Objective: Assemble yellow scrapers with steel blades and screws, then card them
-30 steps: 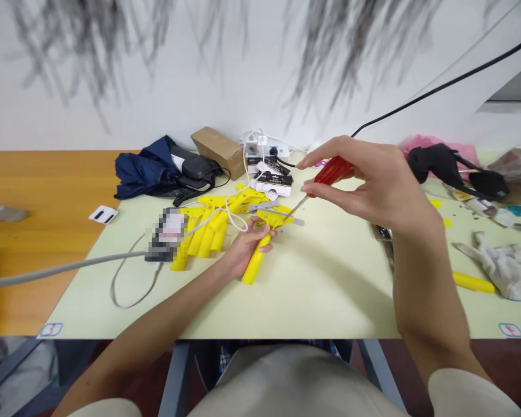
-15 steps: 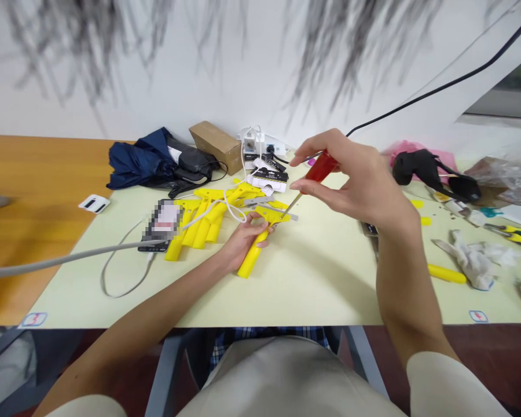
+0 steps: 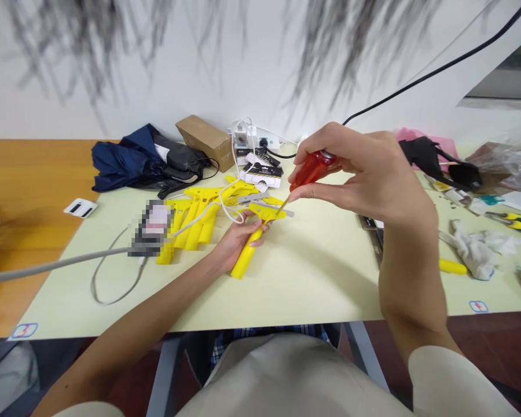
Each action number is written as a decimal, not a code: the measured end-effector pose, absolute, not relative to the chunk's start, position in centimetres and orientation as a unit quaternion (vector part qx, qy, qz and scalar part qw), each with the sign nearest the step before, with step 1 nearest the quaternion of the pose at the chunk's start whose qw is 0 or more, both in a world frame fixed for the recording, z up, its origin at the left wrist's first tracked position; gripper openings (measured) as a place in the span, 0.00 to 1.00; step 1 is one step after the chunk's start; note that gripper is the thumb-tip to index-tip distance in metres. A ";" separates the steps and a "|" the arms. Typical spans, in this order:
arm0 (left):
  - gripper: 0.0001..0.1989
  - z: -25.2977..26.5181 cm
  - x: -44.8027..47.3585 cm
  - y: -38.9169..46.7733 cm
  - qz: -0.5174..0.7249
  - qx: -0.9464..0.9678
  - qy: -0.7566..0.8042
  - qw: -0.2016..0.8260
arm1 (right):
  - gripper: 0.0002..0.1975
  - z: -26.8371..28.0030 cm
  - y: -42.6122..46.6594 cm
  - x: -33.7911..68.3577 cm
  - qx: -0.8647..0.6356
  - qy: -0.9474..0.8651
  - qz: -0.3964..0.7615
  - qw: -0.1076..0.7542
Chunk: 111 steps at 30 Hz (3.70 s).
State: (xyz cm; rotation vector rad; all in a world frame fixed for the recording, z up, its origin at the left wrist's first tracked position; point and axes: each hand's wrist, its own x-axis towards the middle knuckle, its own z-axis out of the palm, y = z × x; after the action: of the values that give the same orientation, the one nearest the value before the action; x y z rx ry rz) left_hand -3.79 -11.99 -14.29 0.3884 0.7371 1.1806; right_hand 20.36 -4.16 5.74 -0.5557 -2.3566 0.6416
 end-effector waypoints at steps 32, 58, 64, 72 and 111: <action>0.28 -14.0 -3.4 -12.0 0.547 0.194 0.348 0.736 | 0.11 5.6 -5.2 19.6 -0.231 -0.857 0.289 0.358; 0.27 -14.4 -3.5 -12.0 0.537 0.204 0.354 0.738 | 0.13 4.9 -4.5 18.8 -0.256 -0.901 0.153 0.314; 0.28 -14.6 -3.5 -12.1 0.534 0.222 0.358 0.733 | 0.16 5.7 -5.3 18.7 -0.204 -0.907 0.249 0.272; 0.28 -14.5 -3.5 -12.1 0.531 0.234 0.351 0.735 | 0.15 4.9 -4.6 18.9 -0.222 -0.904 0.167 0.326; 0.28 -14.2 -3.5 -12.2 0.508 0.257 0.372 0.733 | 0.14 5.2 -4.2 19.0 -0.178 -0.871 0.342 0.303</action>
State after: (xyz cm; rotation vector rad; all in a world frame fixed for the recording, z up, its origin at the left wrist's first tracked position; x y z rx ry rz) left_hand -3.49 -12.18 -14.16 0.5664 0.8184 1.1177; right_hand 18.98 -4.23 5.21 -0.4728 -2.3098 0.9066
